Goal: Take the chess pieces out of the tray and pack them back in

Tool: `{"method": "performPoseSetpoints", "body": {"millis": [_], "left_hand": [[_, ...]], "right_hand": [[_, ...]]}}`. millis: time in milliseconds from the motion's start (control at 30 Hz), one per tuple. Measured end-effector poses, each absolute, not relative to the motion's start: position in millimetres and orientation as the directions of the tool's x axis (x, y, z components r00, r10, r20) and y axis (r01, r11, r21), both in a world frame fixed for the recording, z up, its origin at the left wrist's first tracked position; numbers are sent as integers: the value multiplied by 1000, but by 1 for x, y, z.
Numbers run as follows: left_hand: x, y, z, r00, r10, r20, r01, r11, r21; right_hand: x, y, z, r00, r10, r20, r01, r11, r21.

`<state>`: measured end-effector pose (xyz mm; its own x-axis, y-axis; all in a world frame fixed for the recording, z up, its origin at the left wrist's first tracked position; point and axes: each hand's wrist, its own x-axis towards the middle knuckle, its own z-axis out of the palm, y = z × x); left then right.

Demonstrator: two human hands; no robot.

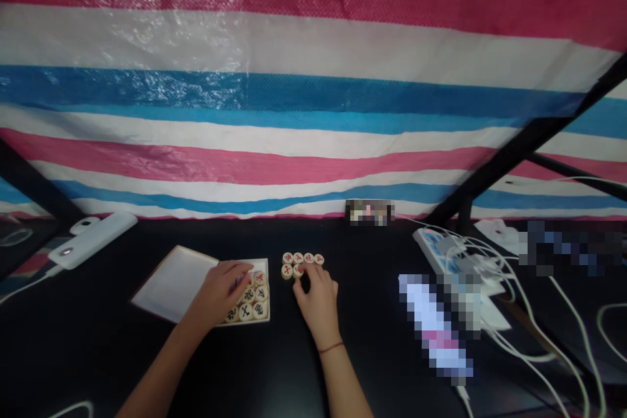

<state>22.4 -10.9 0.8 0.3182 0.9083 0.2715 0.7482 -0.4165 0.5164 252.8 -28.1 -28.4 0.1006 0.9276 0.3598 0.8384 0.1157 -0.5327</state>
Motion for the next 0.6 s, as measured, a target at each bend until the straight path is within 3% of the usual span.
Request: {"method": "performPoseSetpoints", "body": {"millis": [233, 367, 467, 600], "left_hand": [[23, -11, -2, 304, 907, 292, 769, -414, 487], [26, -14, 1, 310, 912, 268, 816, -400, 417], [31, -18, 5, 314, 923, 224, 862, -376, 340], [36, -22, 7, 302, 940, 162, 905, -336, 262]], "right_hand": [[252, -30, -23, 120, 906, 406, 816, 143, -560], [239, -37, -11, 71, 881, 467, 738, 268, -619], [224, -43, -4, -101, 944, 314, 682, 295, -669], [209, -49, -1, -295, 939, 175, 709, 338, -619]]}}
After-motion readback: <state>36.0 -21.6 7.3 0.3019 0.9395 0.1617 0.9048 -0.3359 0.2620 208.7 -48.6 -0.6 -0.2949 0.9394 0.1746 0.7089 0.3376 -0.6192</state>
